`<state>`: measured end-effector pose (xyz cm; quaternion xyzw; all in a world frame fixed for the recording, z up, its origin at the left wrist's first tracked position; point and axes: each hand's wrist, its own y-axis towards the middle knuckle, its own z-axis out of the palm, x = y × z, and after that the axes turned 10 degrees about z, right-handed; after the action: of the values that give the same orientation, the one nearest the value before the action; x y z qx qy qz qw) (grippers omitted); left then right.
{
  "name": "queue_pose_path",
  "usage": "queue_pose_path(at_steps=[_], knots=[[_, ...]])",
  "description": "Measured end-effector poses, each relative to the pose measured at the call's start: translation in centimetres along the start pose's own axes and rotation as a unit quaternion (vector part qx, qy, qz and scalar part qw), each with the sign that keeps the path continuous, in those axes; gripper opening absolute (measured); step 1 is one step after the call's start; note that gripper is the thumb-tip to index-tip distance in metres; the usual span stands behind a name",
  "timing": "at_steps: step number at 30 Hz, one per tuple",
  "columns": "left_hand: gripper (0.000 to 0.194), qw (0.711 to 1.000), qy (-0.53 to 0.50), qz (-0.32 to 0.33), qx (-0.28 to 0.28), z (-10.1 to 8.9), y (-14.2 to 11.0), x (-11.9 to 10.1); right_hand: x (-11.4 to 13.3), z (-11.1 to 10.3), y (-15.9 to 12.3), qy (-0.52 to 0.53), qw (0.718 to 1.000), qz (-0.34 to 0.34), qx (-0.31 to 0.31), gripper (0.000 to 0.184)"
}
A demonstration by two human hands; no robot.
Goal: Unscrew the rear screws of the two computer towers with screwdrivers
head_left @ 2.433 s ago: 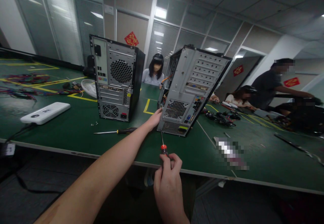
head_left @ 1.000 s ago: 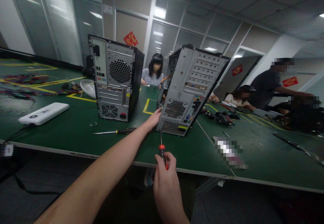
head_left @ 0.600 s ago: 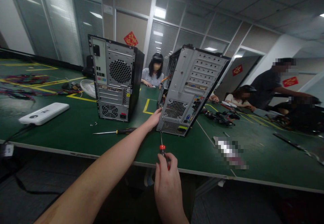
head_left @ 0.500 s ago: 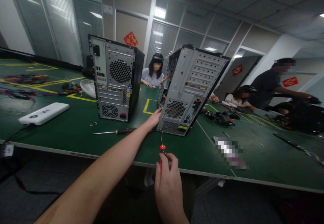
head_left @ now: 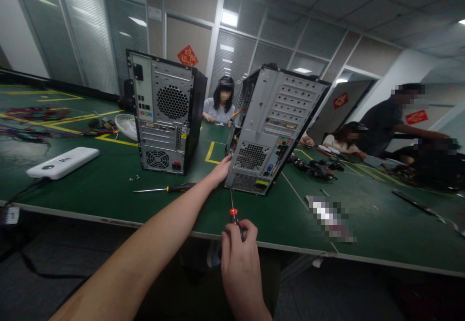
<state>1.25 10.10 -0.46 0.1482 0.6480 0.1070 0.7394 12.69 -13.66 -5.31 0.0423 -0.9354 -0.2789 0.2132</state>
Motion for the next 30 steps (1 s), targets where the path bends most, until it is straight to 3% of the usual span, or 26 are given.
queue_pose_path(at_steps=[6, 30], knots=[[0.06, 1.0, -0.001, 0.0, -0.004, -0.05, 0.34, 0.49, -0.02, -0.4, -0.15, 0.008, 1.0, -0.006, 0.03, 0.037], [0.064, 1.0, -0.002, -0.007, 0.0, -0.12, 0.3, 0.51, 0.04, 0.24, 0.07, -0.049, 0.999, -0.007, 0.004, 0.031]])
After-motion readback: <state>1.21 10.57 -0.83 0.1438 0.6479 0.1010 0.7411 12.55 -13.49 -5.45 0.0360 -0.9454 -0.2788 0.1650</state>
